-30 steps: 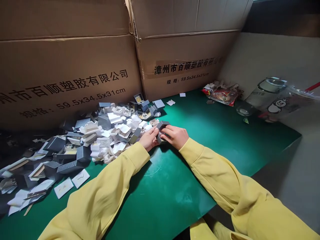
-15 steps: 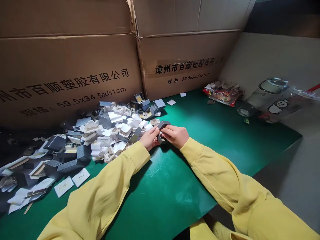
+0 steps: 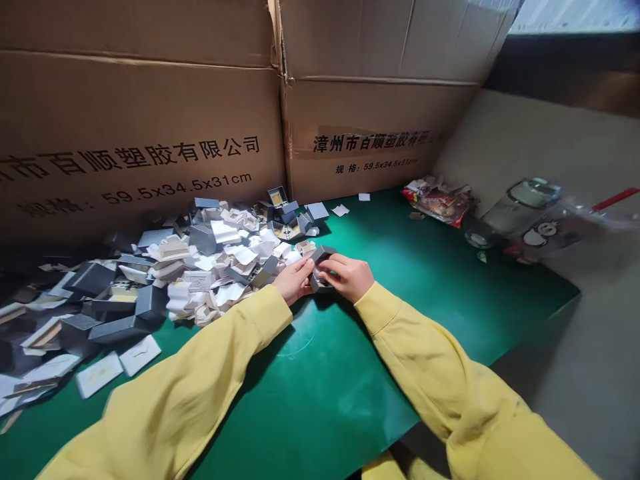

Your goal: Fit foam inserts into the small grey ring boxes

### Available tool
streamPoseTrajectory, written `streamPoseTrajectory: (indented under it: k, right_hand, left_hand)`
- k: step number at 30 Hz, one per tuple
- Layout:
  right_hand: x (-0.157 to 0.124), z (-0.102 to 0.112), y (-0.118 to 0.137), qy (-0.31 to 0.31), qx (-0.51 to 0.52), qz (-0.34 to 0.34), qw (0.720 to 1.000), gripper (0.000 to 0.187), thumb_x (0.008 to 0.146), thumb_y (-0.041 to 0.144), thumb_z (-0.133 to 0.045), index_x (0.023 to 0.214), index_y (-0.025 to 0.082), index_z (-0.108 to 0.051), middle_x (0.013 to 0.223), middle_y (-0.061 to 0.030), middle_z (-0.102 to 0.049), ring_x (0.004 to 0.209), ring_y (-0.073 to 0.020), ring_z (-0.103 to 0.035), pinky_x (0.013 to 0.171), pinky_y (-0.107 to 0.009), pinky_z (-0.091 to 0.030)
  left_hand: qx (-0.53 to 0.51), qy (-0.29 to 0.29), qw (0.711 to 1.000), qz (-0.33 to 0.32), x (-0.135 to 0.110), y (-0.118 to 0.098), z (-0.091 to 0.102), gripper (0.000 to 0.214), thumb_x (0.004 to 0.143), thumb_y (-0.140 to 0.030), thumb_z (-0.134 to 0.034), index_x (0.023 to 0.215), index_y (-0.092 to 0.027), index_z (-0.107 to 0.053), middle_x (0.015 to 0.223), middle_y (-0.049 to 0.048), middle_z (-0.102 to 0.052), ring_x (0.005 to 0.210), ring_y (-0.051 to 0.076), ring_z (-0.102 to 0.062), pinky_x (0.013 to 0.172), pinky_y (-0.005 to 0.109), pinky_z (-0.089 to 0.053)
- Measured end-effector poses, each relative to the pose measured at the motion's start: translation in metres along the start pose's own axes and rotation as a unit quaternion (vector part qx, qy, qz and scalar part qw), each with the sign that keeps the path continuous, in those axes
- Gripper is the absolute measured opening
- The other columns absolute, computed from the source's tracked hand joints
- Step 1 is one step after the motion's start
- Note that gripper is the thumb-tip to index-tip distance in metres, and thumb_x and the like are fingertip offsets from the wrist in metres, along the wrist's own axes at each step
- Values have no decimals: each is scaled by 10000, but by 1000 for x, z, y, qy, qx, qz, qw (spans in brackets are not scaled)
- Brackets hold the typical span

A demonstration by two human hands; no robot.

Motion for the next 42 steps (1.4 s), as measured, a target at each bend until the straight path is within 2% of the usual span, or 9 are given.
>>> streamPoseTrajectory:
  k: [4, 12, 19, 24, 31, 37, 42]
  right_hand:
    - [1, -2, 1, 24, -63, 9, 998, 295, 901, 414, -403, 992, 259, -637, 966, -16, -650, 790, -99, -577, 579, -209, -339]
    - [3, -3, 2, -2, -104, 46, 993, 348, 923, 410, -350, 952, 233, -648, 888, -44, -657, 791, -125, -542, 630, -223, -343]
    - [3, -7, 0, -6, -141, 75, 987, 377, 928, 406, -324, 910, 216, -650, 755, -26, -656, 669, -95, -555, 539, -239, -279]
    - [3, -4, 0, 17, -151, 62, 986, 412, 926, 456, -307, 940, 223, -647, 752, -33, -656, 652, -93, -558, 513, -244, -254]
    - [3, -5, 3, 14, -159, 59, 985, 403, 934, 417, -299, 928, 221, -651, 758, -38, -642, 643, -90, -551, 506, -250, -250]
    - [1, -11, 5, -27, -160, 73, 984, 380, 926, 388, -317, 905, 210, -652, 727, -29, -635, 598, -84, -541, 492, -252, -237]
    - [4, -11, 5, 2, -169, 63, 984, 382, 925, 395, -312, 948, 207, -644, 770, -38, -641, 590, -86, -540, 484, -251, -243]
  left_hand:
    - [-13, -21, 1000, -4, 1, -1, 0, 402, 752, -304, -649, 1133, -202, -571, 735, 9, -624, 595, 98, -576, 571, 230, -482]
    - [-41, -21, 999, -7, 3, 1, 0, 396, 744, -304, -657, 1127, -227, -589, 736, 10, -621, 592, 95, -562, 562, 221, -468]
    - [-24, -26, 999, 4, 0, -1, -2, 470, 707, -306, -692, 1155, -216, -578, 805, 32, -635, 613, 104, -579, 577, 244, -472]
    - [-43, -21, 999, -2, 2, 2, 1, 437, 711, -301, -690, 1127, -218, -587, 822, 52, -651, 639, 131, -600, 603, 282, -497]
    - [-64, -8, 998, -2, 3, 4, 2, 369, 743, -279, -663, 1100, -215, -595, 784, 41, -638, 603, 109, -590, 571, 252, -491]
    - [-49, -34, 998, 13, 0, 1, -1, 300, 737, -268, -666, 1028, -208, -629, 726, 20, -628, 546, 90, -561, 515, 209, -444]
    - [-56, -43, 997, 23, 1, 0, -2, 270, 783, -236, -605, 1052, -214, -617, 800, 39, -644, 584, 103, -580, 543, 231, -465]
Point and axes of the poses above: each hand's wrist, its own x-axis towards the middle knuckle, its own z-axis out of the back of the hand, y = z × x, the point moved 1 cm from there along x, towards the middle knuckle
